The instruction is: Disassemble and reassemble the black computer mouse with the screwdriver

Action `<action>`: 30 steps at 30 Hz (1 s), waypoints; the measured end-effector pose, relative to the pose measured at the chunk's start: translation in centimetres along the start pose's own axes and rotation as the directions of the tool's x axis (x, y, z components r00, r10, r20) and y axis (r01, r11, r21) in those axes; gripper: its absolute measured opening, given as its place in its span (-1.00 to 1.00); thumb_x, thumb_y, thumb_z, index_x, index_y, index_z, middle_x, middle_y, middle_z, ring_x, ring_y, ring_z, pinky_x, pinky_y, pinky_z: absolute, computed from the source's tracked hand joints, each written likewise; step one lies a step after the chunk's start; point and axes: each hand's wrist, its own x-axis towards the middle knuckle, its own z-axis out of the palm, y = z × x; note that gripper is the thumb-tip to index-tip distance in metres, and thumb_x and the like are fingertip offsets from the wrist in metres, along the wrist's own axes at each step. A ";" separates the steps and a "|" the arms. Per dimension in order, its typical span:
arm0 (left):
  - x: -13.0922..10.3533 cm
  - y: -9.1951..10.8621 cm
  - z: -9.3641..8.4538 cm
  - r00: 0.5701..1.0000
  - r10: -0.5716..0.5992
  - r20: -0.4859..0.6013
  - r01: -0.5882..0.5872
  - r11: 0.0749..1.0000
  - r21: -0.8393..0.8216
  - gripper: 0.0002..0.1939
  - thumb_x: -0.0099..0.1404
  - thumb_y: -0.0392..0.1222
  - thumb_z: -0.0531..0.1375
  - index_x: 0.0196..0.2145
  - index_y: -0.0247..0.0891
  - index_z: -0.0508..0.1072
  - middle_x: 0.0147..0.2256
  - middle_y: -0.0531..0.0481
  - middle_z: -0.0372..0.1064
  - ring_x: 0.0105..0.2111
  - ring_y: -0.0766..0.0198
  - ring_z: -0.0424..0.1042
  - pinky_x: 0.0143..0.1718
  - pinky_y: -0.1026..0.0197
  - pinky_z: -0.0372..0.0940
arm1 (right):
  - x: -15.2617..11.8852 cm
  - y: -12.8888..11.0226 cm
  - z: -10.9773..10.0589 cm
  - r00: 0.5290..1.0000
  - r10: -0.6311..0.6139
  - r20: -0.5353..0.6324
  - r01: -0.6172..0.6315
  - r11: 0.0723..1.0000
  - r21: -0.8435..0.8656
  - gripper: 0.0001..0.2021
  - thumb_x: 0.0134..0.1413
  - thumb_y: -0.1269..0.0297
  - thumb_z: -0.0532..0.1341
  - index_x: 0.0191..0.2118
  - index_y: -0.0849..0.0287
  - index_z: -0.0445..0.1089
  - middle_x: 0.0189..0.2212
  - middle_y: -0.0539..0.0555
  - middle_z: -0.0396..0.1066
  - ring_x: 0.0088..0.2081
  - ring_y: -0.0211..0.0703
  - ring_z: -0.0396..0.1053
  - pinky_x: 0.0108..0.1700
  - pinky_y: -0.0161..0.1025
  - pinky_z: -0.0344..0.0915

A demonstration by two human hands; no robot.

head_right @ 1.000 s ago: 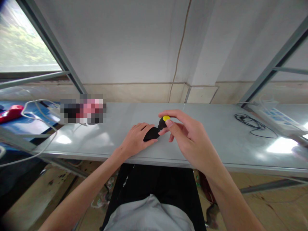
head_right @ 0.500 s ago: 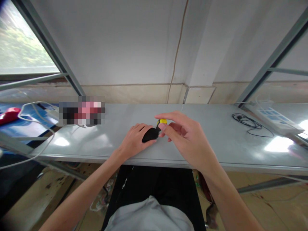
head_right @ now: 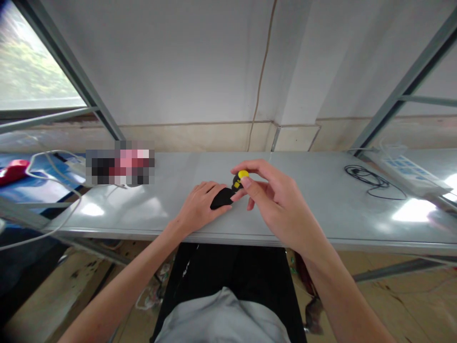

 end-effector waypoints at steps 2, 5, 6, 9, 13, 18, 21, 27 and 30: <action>0.0 0.0 -0.1 1.000 0.000 0.002 0.000 1.000 0.001 -0.49 0.47 0.13 0.31 0.23 -0.17 0.41 0.09 -0.15 0.49 0.08 -0.08 0.46 0.14 -0.09 0.35 | 0.0 -0.1 0.0 1.000 0.004 -0.003 -0.004 1.000 0.000 -0.75 0.46 0.07 0.27 0.04 0.08 0.55 -0.05 0.10 0.60 -0.26 -0.18 0.67 -0.39 -0.37 0.51; 0.0 0.1 -0.1 1.000 0.005 0.005 -0.005 1.000 0.009 -0.50 0.48 0.13 0.31 0.22 -0.17 0.42 0.07 -0.15 0.49 0.07 -0.07 0.46 0.14 -0.08 0.35 | -0.1 -0.3 -0.1 1.000 0.029 0.000 -0.029 1.000 0.009 -0.76 0.41 0.06 0.32 0.03 0.07 0.58 -0.16 0.07 0.62 -0.26 -0.15 0.68 -0.38 -0.36 0.52; 0.0 0.0 -0.2 1.000 0.008 0.006 -0.008 1.000 0.011 -0.50 0.48 0.13 0.30 0.22 -0.18 0.42 0.07 -0.15 0.49 0.07 -0.07 0.46 0.13 -0.08 0.35 | -0.1 -0.3 -0.1 0.999 0.036 0.000 -0.036 0.999 0.013 -0.76 0.39 0.07 0.34 0.02 0.05 0.59 -0.18 0.06 0.63 -0.27 -0.16 0.67 -0.38 -0.36 0.52; 0.0 0.0 -0.2 1.000 0.008 0.004 -0.008 1.000 0.007 -0.48 0.47 0.12 0.31 0.23 -0.20 0.42 0.07 -0.15 0.49 0.06 -0.07 0.46 0.12 -0.09 0.36 | -0.1 -0.3 0.0 0.999 0.037 -0.003 -0.037 0.999 0.020 -0.79 0.34 0.08 0.39 -0.02 0.01 0.61 -0.18 0.03 0.63 -0.33 -0.22 0.64 -0.38 -0.37 0.52; 0.0 0.0 -0.1 1.000 0.005 -0.007 -0.005 1.000 -0.002 -0.48 0.46 0.11 0.33 0.24 -0.17 0.41 0.07 -0.14 0.50 0.06 -0.06 0.47 0.13 -0.09 0.36 | 0.0 -0.1 0.1 1.000 0.013 -0.016 -0.012 0.999 0.030 -0.82 0.32 0.09 0.40 -0.05 0.00 0.63 -0.10 0.04 0.61 -0.35 -0.28 0.60 -0.39 -0.38 0.51; 0.0 0.0 0.0 1.000 0.006 -0.007 -0.006 1.000 0.001 -0.48 0.44 0.11 0.35 0.22 -0.19 0.42 0.06 -0.14 0.50 0.07 -0.06 0.46 0.13 -0.09 0.37 | 0.1 -0.2 0.1 0.999 0.024 -0.025 -0.024 1.000 -0.005 -0.80 0.34 0.12 0.38 -0.01 0.03 0.61 -0.21 0.03 0.63 -0.42 -0.31 0.56 -0.40 -0.39 0.50; 0.0 0.0 -0.1 1.000 0.010 -0.007 -0.009 1.000 0.004 -0.47 0.45 0.11 0.34 0.22 -0.19 0.42 0.07 -0.13 0.49 0.06 -0.06 0.46 0.13 -0.10 0.37 | 0.0 -0.4 0.0 0.999 0.024 -0.026 -0.024 0.999 -0.024 -0.78 0.33 0.12 0.39 0.01 0.02 0.60 -0.33 -0.01 0.61 -0.44 -0.30 0.55 -0.39 -0.39 0.50; 0.0 -0.1 0.1 1.000 0.016 -0.008 -0.016 1.000 0.003 -0.49 0.47 0.12 0.32 0.21 -0.18 0.41 0.07 -0.14 0.48 0.07 -0.07 0.45 0.15 -0.10 0.36 | -0.1 -0.4 -0.1 1.000 -0.014 0.002 0.014 1.000 -0.025 -0.82 0.39 0.14 0.34 0.00 -0.01 0.63 -0.16 0.02 0.64 -0.39 -0.31 0.57 -0.37 -0.38 0.51; 0.0 -0.2 0.1 1.000 0.014 -0.011 -0.014 1.000 0.013 -0.49 0.47 0.14 0.31 0.21 -0.17 0.41 0.07 -0.15 0.47 0.07 -0.07 0.45 0.14 -0.10 0.36 | -0.1 -0.4 -0.1 1.000 -0.024 0.011 0.024 0.999 -0.029 -0.83 0.40 0.15 0.33 -0.01 -0.01 0.63 -0.16 0.02 0.64 -0.38 -0.29 0.58 -0.39 -0.38 0.50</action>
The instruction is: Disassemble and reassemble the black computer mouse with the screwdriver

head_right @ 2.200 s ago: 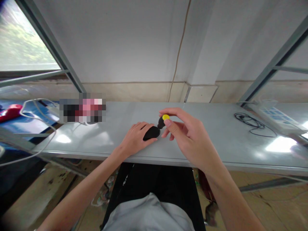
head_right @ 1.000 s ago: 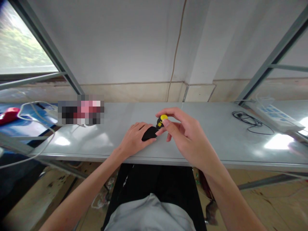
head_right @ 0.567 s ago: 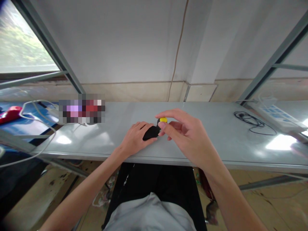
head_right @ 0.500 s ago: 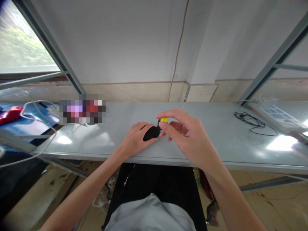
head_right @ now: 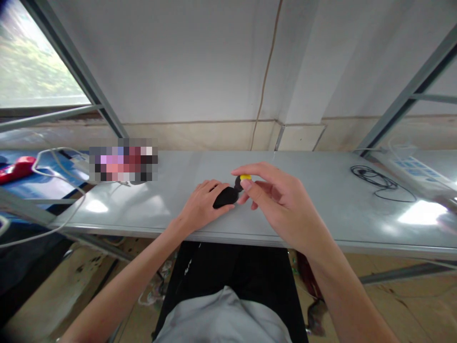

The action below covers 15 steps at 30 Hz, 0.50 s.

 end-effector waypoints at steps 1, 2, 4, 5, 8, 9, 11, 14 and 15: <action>0.0 0.0 0.0 1.000 -0.002 -0.001 0.002 1.000 0.002 -0.49 0.47 0.14 0.31 0.21 -0.16 0.41 0.07 -0.15 0.47 0.07 -0.08 0.45 0.13 -0.10 0.36 | 0.0 -0.1 0.0 1.000 0.000 0.001 0.000 1.000 -0.007 -0.83 0.40 0.16 0.32 -0.01 0.00 0.62 -0.15 0.03 0.64 -0.37 -0.29 0.58 -0.39 -0.38 0.50; 0.0 0.0 0.0 1.000 -0.004 -0.002 0.004 1.000 0.002 -0.49 0.47 0.14 0.31 0.22 -0.16 0.41 0.07 -0.15 0.47 0.07 -0.08 0.45 0.13 -0.10 0.36 | 0.0 -0.1 0.0 1.000 0.003 -0.001 -0.003 1.000 -0.017 -0.82 0.40 0.15 0.32 0.00 0.01 0.62 -0.16 0.04 0.65 -0.36 -0.28 0.59 -0.39 -0.37 0.51; -0.1 0.0 0.1 1.000 -0.004 -0.003 0.004 1.000 0.000 -0.48 0.46 0.14 0.32 0.22 -0.16 0.41 0.06 -0.15 0.46 0.07 -0.07 0.45 0.13 -0.10 0.37 | 0.0 -0.3 0.0 1.000 0.014 -0.013 -0.014 0.999 -0.040 -0.80 0.40 0.14 0.31 0.02 0.03 0.61 -0.22 0.04 0.65 -0.36 -0.26 0.59 -0.38 -0.37 0.52; -0.1 -0.1 0.1 1.000 -0.002 -0.003 0.002 1.000 0.000 -0.47 0.46 0.14 0.33 0.22 -0.17 0.41 0.07 -0.15 0.46 0.06 -0.06 0.45 0.13 -0.09 0.37 | 0.0 -0.3 0.0 1.000 0.023 -0.019 -0.024 0.998 -0.050 -0.80 0.40 0.14 0.32 0.02 0.04 0.61 -0.26 0.03 0.64 -0.37 -0.25 0.59 -0.37 -0.36 0.52; -0.2 -0.1 0.3 1.000 -0.004 -0.017 0.004 1.000 0.005 -0.45 0.44 0.16 0.34 0.23 -0.17 0.42 0.07 -0.16 0.42 0.06 -0.06 0.44 0.12 -0.08 0.38 | 0.1 -0.5 -0.2 0.999 0.040 -0.026 -0.042 0.997 -0.064 -0.79 0.37 0.12 0.33 -0.01 0.06 0.60 -0.32 0.03 0.63 -0.39 -0.23 0.58 -0.38 -0.35 0.54; -0.2 -0.1 0.3 1.000 -0.007 -0.023 0.008 1.000 0.006 -0.44 0.44 0.17 0.34 0.23 -0.16 0.42 0.08 -0.17 0.41 0.06 -0.05 0.43 0.12 -0.08 0.38 | 0.1 -0.5 -0.2 0.999 0.044 -0.025 -0.046 0.997 -0.066 -0.79 0.36 0.12 0.34 -0.01 0.07 0.60 -0.32 0.04 0.63 -0.40 -0.22 0.58 -0.38 -0.34 0.54; -0.2 -0.2 0.3 0.999 -0.011 -0.036 0.011 1.000 0.001 -0.43 0.43 0.19 0.34 0.23 -0.16 0.43 0.09 -0.18 0.38 0.07 -0.05 0.42 0.14 -0.08 0.38 | 0.1 -0.6 -0.3 0.998 0.047 -0.029 -0.049 0.997 -0.066 -0.78 0.34 0.11 0.35 -0.02 0.07 0.61 -0.33 0.04 0.63 -0.40 -0.21 0.58 -0.39 -0.33 0.54; -0.2 -0.3 0.3 0.999 -0.016 -0.038 0.015 1.000 -0.019 -0.43 0.41 0.19 0.37 0.22 -0.15 0.44 0.11 -0.19 0.35 0.09 -0.04 0.40 0.17 -0.09 0.38 | 0.1 -0.5 -0.2 0.997 0.063 -0.032 -0.065 0.996 -0.059 -0.77 0.34 0.10 0.36 -0.02 0.07 0.60 -0.28 0.07 0.63 -0.38 -0.18 0.59 -0.39 -0.30 0.54; -0.2 -0.3 0.3 0.999 -0.017 -0.036 0.016 1.000 -0.026 -0.42 0.40 0.18 0.38 0.22 -0.13 0.44 0.11 -0.18 0.34 0.10 -0.04 0.40 0.18 -0.10 0.38 | 0.0 -0.4 -0.2 0.997 0.069 -0.038 -0.071 0.996 -0.047 -0.76 0.33 0.08 0.36 -0.01 0.07 0.59 -0.23 0.08 0.64 -0.37 -0.17 0.60 -0.39 -0.29 0.55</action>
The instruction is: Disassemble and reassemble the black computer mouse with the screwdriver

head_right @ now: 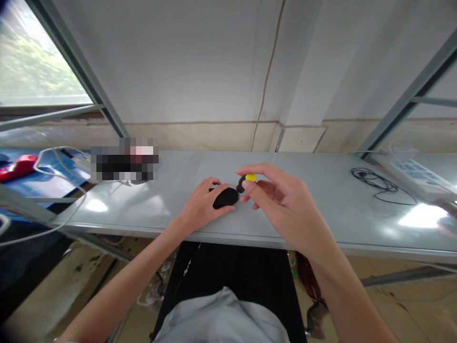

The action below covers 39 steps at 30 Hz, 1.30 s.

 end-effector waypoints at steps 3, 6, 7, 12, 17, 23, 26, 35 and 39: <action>0.0 -0.1 0.0 1.000 -0.006 0.010 0.006 1.000 -0.009 -0.42 0.37 0.16 0.41 0.22 -0.10 0.43 0.12 -0.17 0.33 0.10 -0.04 0.40 0.19 -0.11 0.38 | -0.1 0.5 0.1 1.000 0.019 -0.023 -0.018 0.998 0.058 -0.71 0.31 0.04 0.39 0.01 0.07 0.54 -0.05 0.13 0.62 -0.33 -0.14 0.62 -0.40 -0.25 0.55; 0.0 0.0 -0.1 1.000 -0.012 0.025 0.012 1.000 0.007 -0.42 0.37 0.13 0.41 0.23 -0.11 0.43 0.11 -0.17 0.33 0.10 -0.04 0.39 0.18 -0.10 0.38 | -0.1 0.9 0.1 0.999 0.027 -0.022 -0.024 0.995 0.098 -0.72 0.30 0.03 0.40 -0.01 0.05 0.51 -0.01 0.13 0.60 -0.33 -0.14 0.62 -0.40 -0.25 0.53; 0.1 0.0 -0.1 0.999 -0.009 0.032 0.008 1.000 0.020 -0.43 0.38 0.12 0.40 0.23 -0.12 0.42 0.11 -0.17 0.34 0.10 -0.05 0.39 0.18 -0.10 0.37 | -0.1 0.9 0.1 0.999 0.026 -0.020 -0.024 0.994 0.104 -0.73 0.30 0.04 0.40 -0.02 0.05 0.50 -0.01 0.12 0.60 -0.33 -0.14 0.62 -0.40 -0.26 0.53; 0.0 0.2 -0.2 0.998 0.009 0.062 -0.014 0.997 0.082 -0.41 0.43 0.13 0.35 0.28 -0.14 0.38 0.09 -0.18 0.36 0.09 -0.07 0.38 0.17 -0.11 0.36 | -0.2 1.0 0.0 1.000 0.014 -0.007 -0.013 0.995 0.097 -0.75 0.31 0.05 0.41 -0.03 0.03 0.50 -0.01 0.10 0.59 -0.32 -0.15 0.63 -0.40 -0.27 0.52; -0.1 0.2 -0.1 0.999 0.015 0.050 -0.020 0.994 0.104 -0.41 0.43 0.14 0.35 0.28 -0.14 0.39 0.08 -0.19 0.35 0.09 -0.07 0.38 0.16 -0.10 0.36 | -0.5 1.2 0.1 1.000 0.004 -0.001 -0.004 0.997 0.083 -0.74 0.31 0.05 0.40 0.00 0.03 0.49 0.03 0.11 0.59 -0.30 -0.14 0.63 -0.39 -0.26 0.53; 0.0 0.4 -0.3 0.997 0.013 0.075 -0.024 0.988 0.152 -0.38 0.44 0.19 0.33 0.30 -0.13 0.38 0.06 -0.18 0.41 0.08 -0.09 0.39 0.12 -0.08 0.33 | -0.5 0.9 0.1 1.000 0.020 0.016 -0.021 0.997 0.076 -0.74 0.32 0.03 0.39 -0.01 0.03 0.51 0.05 0.13 0.60 -0.27 -0.11 0.63 -0.38 -0.25 0.53; 0.0 0.4 -0.5 0.996 0.004 0.085 -0.019 0.983 0.182 -0.39 0.45 0.22 0.31 0.30 -0.10 0.38 0.07 -0.16 0.47 0.10 -0.12 0.39 0.12 -0.12 0.28 | -0.4 0.9 0.1 1.000 0.024 0.013 -0.025 0.997 0.071 -0.71 0.30 0.02 0.40 -0.01 0.06 0.52 0.05 0.16 0.60 -0.28 -0.09 0.64 -0.39 -0.24 0.53; -0.3 0.8 -0.7 0.994 0.018 0.111 -0.046 0.966 0.253 -0.38 0.50 0.19 0.26 0.35 -0.17 0.31 0.14 -0.20 0.50 0.15 -0.17 0.37 0.11 -0.15 0.25 | -0.4 1.1 0.2 0.998 0.050 0.031 -0.052 0.996 0.069 -0.70 0.27 0.03 0.43 0.01 0.04 0.54 0.00 0.14 0.63 -0.25 -0.06 0.64 -0.39 -0.25 0.53; -0.2 0.9 -0.8 0.994 0.010 0.112 -0.037 0.970 0.239 -0.38 0.49 0.19 0.27 0.31 -0.21 0.32 0.15 -0.22 0.50 0.15 -0.17 0.38 0.10 -0.15 0.28 | -0.4 1.1 0.2 0.998 0.053 0.036 -0.055 0.996 0.072 -0.69 0.28 0.01 0.41 0.02 0.04 0.54 -0.08 0.13 0.64 -0.25 -0.06 0.64 -0.38 -0.24 0.54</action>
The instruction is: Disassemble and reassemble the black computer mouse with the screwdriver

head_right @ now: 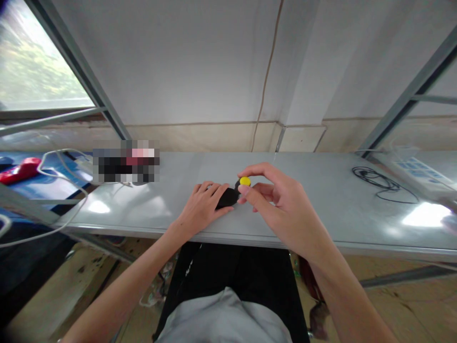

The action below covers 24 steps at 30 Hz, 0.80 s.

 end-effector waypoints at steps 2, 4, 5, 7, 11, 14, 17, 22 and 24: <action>0.0 0.0 0.0 1.000 -0.006 -0.001 0.006 1.000 -0.019 -0.40 0.49 0.18 0.28 0.29 -0.19 0.33 0.14 -0.21 0.50 0.15 -0.16 0.39 0.10 -0.14 0.28 | 0.0 0.0 0.0 1.000 -0.009 0.000 0.009 1.000 -0.003 -0.67 0.29 -0.01 0.40 0.03 0.05 0.55 -0.10 0.13 0.63 -0.26 -0.06 0.63 -0.37 -0.22 0.54; 0.1 0.0 0.1 1.000 -0.007 -0.004 0.007 0.999 -0.033 -0.42 0.48 0.18 0.29 0.27 -0.17 0.34 0.14 -0.21 0.49 0.15 -0.15 0.39 0.10 -0.13 0.29 | 0.1 0.0 0.0 1.000 -0.017 0.000 0.017 1.000 -0.004 -0.67 0.29 -0.03 0.39 0.03 0.05 0.55 -0.10 0.14 0.63 -0.27 -0.06 0.63 -0.38 -0.23 0.54; 0.1 -0.1 0.1 1.000 -0.007 -0.006 0.007 0.999 -0.036 -0.43 0.48 0.17 0.29 0.27 -0.17 0.35 0.13 -0.21 0.49 0.14 -0.15 0.39 0.10 -0.13 0.29 | 0.2 0.0 0.0 1.000 -0.022 -0.002 0.022 1.000 -0.003 -0.66 0.29 -0.03 0.39 0.03 0.05 0.55 -0.11 0.14 0.63 -0.27 -0.05 0.63 -0.38 -0.23 0.53; 0.0 -0.1 0.2 1.000 -0.009 -0.012 0.009 0.999 -0.037 -0.44 0.47 0.18 0.29 0.25 -0.17 0.36 0.12 -0.20 0.49 0.14 -0.15 0.39 0.10 -0.13 0.29 | 0.3 0.1 0.0 0.999 -0.032 -0.007 0.032 0.999 -0.007 -0.65 0.30 -0.03 0.39 0.05 0.05 0.56 -0.13 0.13 0.62 -0.28 -0.06 0.63 -0.39 -0.24 0.53; 0.0 -0.1 0.1 1.000 -0.012 -0.010 0.012 0.999 -0.036 -0.44 0.48 0.19 0.28 0.26 -0.17 0.36 0.12 -0.20 0.49 0.13 -0.15 0.39 0.09 -0.12 0.30 | 0.3 0.0 0.0 0.999 -0.042 -0.006 0.042 0.999 -0.019 -0.69 0.37 -0.01 0.34 0.06 0.05 0.56 -0.10 0.13 0.61 -0.27 -0.08 0.64 -0.38 -0.26 0.52; 0.0 0.0 0.0 1.000 -0.008 -0.004 0.008 0.999 -0.034 -0.43 0.48 0.19 0.28 0.25 -0.19 0.36 0.12 -0.20 0.49 0.13 -0.15 0.40 0.09 -0.12 0.30 | 0.2 -0.1 -0.1 0.999 -0.053 -0.004 0.053 0.998 -0.023 -0.72 0.40 0.01 0.31 0.06 0.04 0.55 -0.10 0.12 0.60 -0.26 -0.10 0.65 -0.39 -0.28 0.51; 0.0 0.0 0.0 1.000 -0.007 -0.005 0.007 1.000 -0.029 -0.44 0.48 0.18 0.28 0.25 -0.19 0.36 0.12 -0.21 0.48 0.13 -0.15 0.40 0.09 -0.12 0.30 | 0.1 -0.1 -0.1 0.999 -0.048 -0.006 0.048 0.998 -0.027 -0.72 0.42 0.01 0.30 0.08 0.03 0.55 -0.08 0.11 0.60 -0.22 -0.09 0.66 -0.38 -0.29 0.50; 0.0 0.0 0.0 1.000 -0.005 -0.004 0.005 1.000 -0.020 -0.44 0.49 0.17 0.28 0.26 -0.19 0.35 0.12 -0.21 0.48 0.12 -0.15 0.40 0.09 -0.11 0.30 | 0.1 0.0 0.0 0.999 -0.033 -0.003 0.033 0.999 -0.029 -0.70 0.42 0.00 0.30 0.09 0.02 0.55 -0.04 0.12 0.62 -0.17 -0.07 0.68 -0.36 -0.30 0.50; 0.0 0.0 0.0 1.000 -0.001 -0.005 0.001 1.000 -0.022 -0.45 0.50 0.16 0.27 0.26 -0.20 0.36 0.12 -0.21 0.47 0.12 -0.14 0.39 0.09 -0.11 0.31 | 0.1 0.0 0.0 0.999 -0.033 -0.001 0.033 0.999 -0.027 -0.70 0.41 0.01 0.31 0.09 0.03 0.55 -0.08 0.11 0.63 -0.17 -0.07 0.68 -0.36 -0.30 0.50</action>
